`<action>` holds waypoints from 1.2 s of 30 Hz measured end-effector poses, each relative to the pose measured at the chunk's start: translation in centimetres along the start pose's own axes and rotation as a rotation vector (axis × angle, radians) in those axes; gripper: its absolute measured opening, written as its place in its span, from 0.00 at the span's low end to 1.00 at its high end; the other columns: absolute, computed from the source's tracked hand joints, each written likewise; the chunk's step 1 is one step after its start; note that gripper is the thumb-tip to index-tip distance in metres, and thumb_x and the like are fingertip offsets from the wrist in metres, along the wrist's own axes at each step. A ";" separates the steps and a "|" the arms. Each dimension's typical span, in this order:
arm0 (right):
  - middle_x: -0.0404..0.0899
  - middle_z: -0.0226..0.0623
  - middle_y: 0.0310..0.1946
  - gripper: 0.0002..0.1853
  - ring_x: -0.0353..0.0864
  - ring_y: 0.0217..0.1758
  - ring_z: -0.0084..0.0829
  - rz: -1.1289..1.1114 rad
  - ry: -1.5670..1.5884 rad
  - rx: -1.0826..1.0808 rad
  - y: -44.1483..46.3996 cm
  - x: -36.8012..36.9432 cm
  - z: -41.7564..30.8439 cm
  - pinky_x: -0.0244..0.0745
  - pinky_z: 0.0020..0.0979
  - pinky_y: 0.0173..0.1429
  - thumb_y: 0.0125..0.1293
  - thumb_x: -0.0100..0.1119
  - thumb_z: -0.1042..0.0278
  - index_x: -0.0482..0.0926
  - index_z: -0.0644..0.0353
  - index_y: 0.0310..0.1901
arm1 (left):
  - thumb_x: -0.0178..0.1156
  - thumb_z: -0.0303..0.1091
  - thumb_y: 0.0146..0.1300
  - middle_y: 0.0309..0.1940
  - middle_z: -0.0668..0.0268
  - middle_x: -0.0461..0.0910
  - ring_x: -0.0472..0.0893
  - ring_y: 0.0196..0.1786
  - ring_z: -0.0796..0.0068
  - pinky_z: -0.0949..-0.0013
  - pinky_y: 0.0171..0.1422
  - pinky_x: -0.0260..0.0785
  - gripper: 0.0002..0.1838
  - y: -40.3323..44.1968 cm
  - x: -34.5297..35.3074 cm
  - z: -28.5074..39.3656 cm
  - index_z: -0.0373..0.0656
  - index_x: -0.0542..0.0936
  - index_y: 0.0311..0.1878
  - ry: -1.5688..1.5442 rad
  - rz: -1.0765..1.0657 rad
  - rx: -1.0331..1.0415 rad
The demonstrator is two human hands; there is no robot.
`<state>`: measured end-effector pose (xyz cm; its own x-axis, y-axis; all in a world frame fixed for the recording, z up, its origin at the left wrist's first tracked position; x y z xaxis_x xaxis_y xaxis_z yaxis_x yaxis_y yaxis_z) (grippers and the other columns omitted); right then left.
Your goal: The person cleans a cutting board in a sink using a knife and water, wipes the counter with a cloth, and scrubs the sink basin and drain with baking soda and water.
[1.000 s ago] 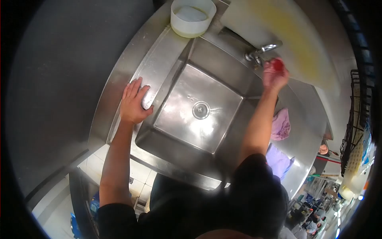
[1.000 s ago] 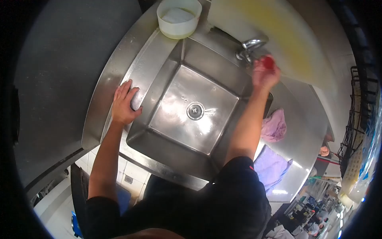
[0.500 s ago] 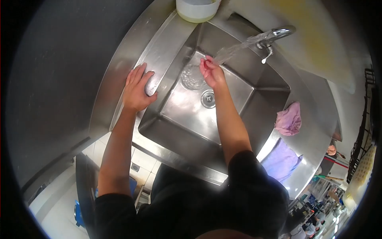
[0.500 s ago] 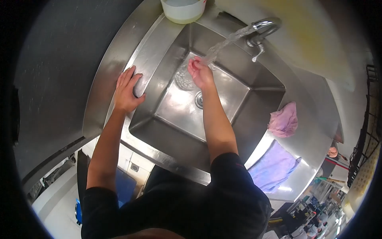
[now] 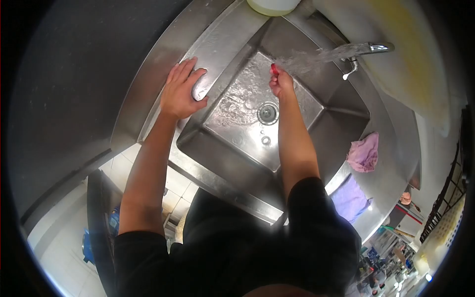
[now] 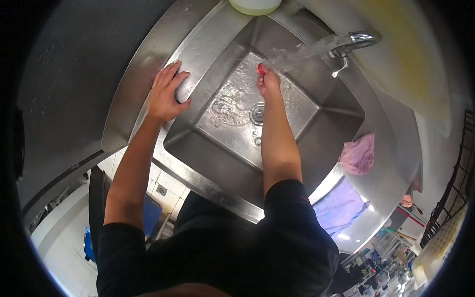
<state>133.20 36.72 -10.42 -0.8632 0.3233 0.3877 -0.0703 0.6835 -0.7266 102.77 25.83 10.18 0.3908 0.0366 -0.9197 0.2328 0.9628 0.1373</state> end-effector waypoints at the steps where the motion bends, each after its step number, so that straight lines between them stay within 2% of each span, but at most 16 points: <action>1: 0.79 0.37 0.35 0.10 0.76 0.31 0.27 0.031 -0.077 -0.051 -0.1 0.1 -0.2 0.75 0.25 0.35 0.69 0.53 0.76 0.75 0.62 0.51 | 0.72 0.41 0.42 0.74 0.60 0.62 0.60 0.76 0.57 0.52 0.80 0.48 0.38 0.1 0.1 0.0 0.52 0.75 0.62 0.003 -0.009 -0.012; 4: 0.79 0.39 0.43 0.10 0.81 0.43 0.33 -0.076 0.066 -0.287 0.1 0.8 -0.6 0.82 0.31 0.46 0.67 0.56 0.81 0.75 0.59 0.47 | 0.73 0.39 0.41 0.75 0.61 0.62 0.60 0.76 0.57 0.53 0.81 0.47 0.39 0.0 0.1 0.0 0.53 0.75 0.62 0.000 -0.016 -0.024; 5: 0.79 0.39 0.43 0.10 0.81 0.43 0.33 -0.076 0.064 -0.283 0.5 0.4 -0.4 0.82 0.31 0.46 0.67 0.56 0.81 0.75 0.59 0.47 | 0.73 0.39 0.41 0.75 0.61 0.61 0.60 0.76 0.57 0.53 0.81 0.47 0.39 -0.1 0.1 0.0 0.53 0.75 0.62 -0.005 -0.008 -0.019; 7: 0.77 0.41 0.48 0.12 0.80 0.51 0.39 -0.114 0.026 -0.345 0.7 0.2 -0.9 0.81 0.36 0.58 0.64 0.55 0.87 0.75 0.59 0.46 | 0.73 0.39 0.41 0.75 0.61 0.61 0.60 0.76 0.57 0.53 0.81 0.47 0.38 -0.1 0.2 -0.1 0.53 0.75 0.62 -0.001 -0.011 -0.025; 10: 0.78 0.40 0.44 0.16 0.80 0.47 0.37 -0.135 0.052 -0.421 -0.7 0.6 -1.4 0.81 0.36 0.52 0.60 0.53 0.89 0.74 0.62 0.48 | 0.73 0.39 0.41 0.75 0.61 0.61 0.60 0.76 0.57 0.53 0.81 0.47 0.38 -0.1 0.2 -0.1 0.53 0.75 0.62 0.007 -0.008 -0.024; 14: 0.79 0.38 0.39 0.13 0.80 0.43 0.34 -0.134 0.188 -0.401 -2.8 0.7 -2.0 0.81 0.34 0.51 0.63 0.51 0.86 0.74 0.61 0.47 | 0.73 0.40 0.41 0.75 0.61 0.62 0.60 0.76 0.57 0.53 0.81 0.48 0.38 -0.1 0.1 0.0 0.52 0.75 0.62 0.016 -0.011 -0.020; 16: 0.80 0.35 0.36 0.11 0.81 0.40 0.31 -0.132 0.146 -0.206 -1.7 -0.1 -1.5 0.81 0.35 0.51 0.65 0.53 0.81 0.75 0.59 0.48 | 0.73 0.39 0.41 0.75 0.61 0.62 0.60 0.76 0.57 0.53 0.81 0.48 0.38 -0.1 0.1 0.0 0.52 0.75 0.62 0.010 -0.011 -0.017; 17: 0.80 0.35 0.36 0.11 0.81 0.40 0.31 -0.132 0.147 -0.208 -0.7 -0.9 -1.8 0.81 0.35 0.51 0.65 0.53 0.81 0.75 0.59 0.48 | 0.73 0.39 0.41 0.75 0.61 0.62 0.60 0.76 0.57 0.53 0.81 0.48 0.38 0.0 0.1 0.0 0.52 0.75 0.62 0.009 -0.011 -0.017; 19: 0.80 0.34 0.38 0.10 0.81 0.38 0.29 -0.204 0.072 0.006 0.1 -1.0 -1.5 0.80 0.34 0.45 0.65 0.55 0.78 0.75 0.58 0.48 | 0.72 0.40 0.42 0.74 0.61 0.62 0.60 0.75 0.57 0.53 0.81 0.48 0.37 0.1 0.0 0.0 0.53 0.76 0.61 0.012 0.001 -0.013; 22: 0.79 0.34 0.36 0.11 0.80 0.36 0.28 -0.034 0.081 -0.111 -1.2 0.1 -2.3 0.78 0.31 0.40 0.65 0.54 0.77 0.75 0.59 0.48 | 0.72 0.41 0.42 0.73 0.61 0.63 0.61 0.75 0.56 0.53 0.80 0.49 0.36 0.0 0.0 0.2 0.53 0.76 0.60 0.014 0.005 -0.017; 26: 0.77 0.34 0.33 0.11 0.79 0.34 0.28 -0.055 0.078 -0.177 -3.1 1.8 -3.0 0.75 0.30 0.37 0.64 0.53 0.77 0.75 0.59 0.49 | 0.72 0.41 0.42 0.73 0.60 0.63 0.61 0.75 0.56 0.52 0.80 0.49 0.36 0.1 0.0 0.3 0.53 0.76 0.60 0.022 -0.013 -0.030; 29: 0.76 0.34 0.33 0.11 0.76 0.33 0.27 -0.172 0.167 -0.189 -3.5 2.0 -2.7 0.74 0.30 0.37 0.63 0.54 0.77 0.75 0.58 0.47 | 0.72 0.39 0.41 0.75 0.61 0.61 0.60 0.76 0.58 0.52 0.81 0.47 0.38 0.1 0.2 0.1 0.53 0.75 0.62 0.009 -0.019 -0.029; 31: 0.75 0.34 0.34 0.11 0.74 0.33 0.27 -0.257 0.485 -0.095 -3.4 2.1 -2.5 0.74 0.28 0.36 0.63 0.53 0.77 0.74 0.57 0.47 | 0.72 0.39 0.41 0.75 0.61 0.61 0.60 0.76 0.58 0.52 0.81 0.46 0.38 0.0 0.3 0.0 0.52 0.75 0.62 0.009 -0.016 -0.030; 32: 0.75 0.34 0.34 0.11 0.74 0.33 0.27 -0.256 0.486 -0.098 -2.3 1.2 -2.0 0.74 0.28 0.36 0.63 0.53 0.77 0.74 0.57 0.47 | 0.72 0.39 0.41 0.75 0.62 0.61 0.59 0.76 0.58 0.52 0.81 0.46 0.38 0.0 0.3 0.1 0.52 0.75 0.62 0.009 -0.015 -0.031; 34: 0.74 0.34 0.34 0.10 0.72 0.32 0.28 -0.648 0.806 0.067 -1.1 1.4 -1.3 0.73 0.28 0.36 0.63 0.54 0.77 0.73 0.57 0.46 | 0.72 0.40 0.41 0.74 0.61 0.62 0.60 0.76 0.58 0.52 0.81 0.47 0.38 0.2 0.1 0.3 0.52 0.75 0.61 0.023 -0.017 -0.026; 36: 0.73 0.34 0.33 0.10 0.73 0.34 0.29 -0.512 0.832 0.040 0.0 1.6 -1.1 0.75 0.30 0.39 0.64 0.55 0.77 0.74 0.57 0.47 | 0.73 0.41 0.41 0.74 0.60 0.63 0.60 0.75 0.57 0.52 0.80 0.48 0.37 0.2 0.1 0.6 0.52 0.76 0.61 0.036 -0.021 -0.024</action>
<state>132.35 37.95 -9.22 -0.0963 0.3632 0.9267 -0.3686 0.8518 -0.3721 103.39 25.86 10.34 0.3541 0.0259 -0.9349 0.2187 0.9696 0.1097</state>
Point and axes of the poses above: each hand's wrist, its own y-axis towards the middle knuckle, its own x-axis out of the palm, z = x × y, the point moved 5 cm from there along y, towards the middle knuckle
